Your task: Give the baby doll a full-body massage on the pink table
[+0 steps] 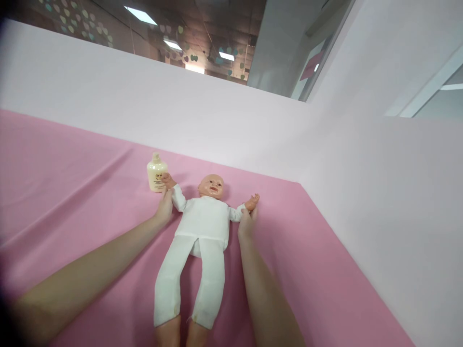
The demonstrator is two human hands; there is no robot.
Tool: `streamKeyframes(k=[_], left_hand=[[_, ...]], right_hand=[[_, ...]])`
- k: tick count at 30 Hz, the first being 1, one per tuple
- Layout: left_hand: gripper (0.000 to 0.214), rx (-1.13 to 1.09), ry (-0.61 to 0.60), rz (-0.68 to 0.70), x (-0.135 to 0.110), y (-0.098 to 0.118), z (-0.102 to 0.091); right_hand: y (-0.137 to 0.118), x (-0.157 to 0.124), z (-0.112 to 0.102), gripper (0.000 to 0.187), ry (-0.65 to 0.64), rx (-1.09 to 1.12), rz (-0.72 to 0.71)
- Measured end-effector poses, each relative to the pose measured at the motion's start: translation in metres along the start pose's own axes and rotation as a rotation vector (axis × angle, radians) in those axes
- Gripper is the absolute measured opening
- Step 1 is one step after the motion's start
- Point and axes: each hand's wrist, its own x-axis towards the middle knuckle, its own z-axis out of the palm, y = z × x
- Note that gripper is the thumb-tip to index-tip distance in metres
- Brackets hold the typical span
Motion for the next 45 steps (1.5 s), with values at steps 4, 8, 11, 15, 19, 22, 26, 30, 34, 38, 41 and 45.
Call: streamKeyframes(k=[4,8,11,15,19,22,26,30,34,38,41,45], left_hand=[[0.043,-0.107,-0.014,-0.106,-0.013,0.026,0.002],[0.049,-0.027,-0.167,0.013,-0.021,0.042,0.002],[0.050,0.083,-0.243,0.113,-0.023,0.045,0.002],[0.046,0.245,-0.384,0.253,-0.024,0.042,0.006],[0.047,0.333,-0.456,0.307,-0.024,0.039,0.008],[0.046,0.334,-0.452,0.310,-0.024,0.040,0.007],[0.050,0.300,-0.409,0.287,-0.024,0.042,0.006],[0.062,0.274,-0.359,0.237,-0.022,0.034,0.008],[0.071,0.244,-0.296,0.216,-0.020,0.021,0.009],[0.073,0.213,-0.273,0.161,-0.017,0.014,0.007],[0.071,0.199,-0.248,0.127,-0.014,0.014,0.005],[0.065,0.255,-0.262,0.100,-0.011,0.013,0.004]], right_hand=[[-0.013,-0.007,0.007,0.080,-0.092,-0.011,-0.067],[-0.021,-0.016,0.011,0.076,-0.212,-0.071,-0.047],[-0.022,-0.020,0.012,0.071,-0.315,-0.138,-0.081],[-0.019,-0.019,0.011,0.065,-0.462,-0.343,-0.207],[-0.017,-0.017,0.011,0.066,-0.531,-0.496,-0.317],[-0.017,-0.017,0.009,0.066,-0.530,-0.483,-0.327],[-0.015,-0.017,0.007,0.064,-0.506,-0.444,-0.294],[-0.008,-0.016,0.006,0.072,-0.451,-0.441,-0.261],[0.002,-0.013,0.004,0.074,-0.401,-0.486,-0.245],[0.015,-0.008,0.001,0.072,-0.351,-0.510,-0.216],[0.025,-0.005,-0.001,0.066,-0.307,-0.510,-0.174],[0.031,-0.001,-0.002,0.060,-0.290,-0.509,-0.138]])
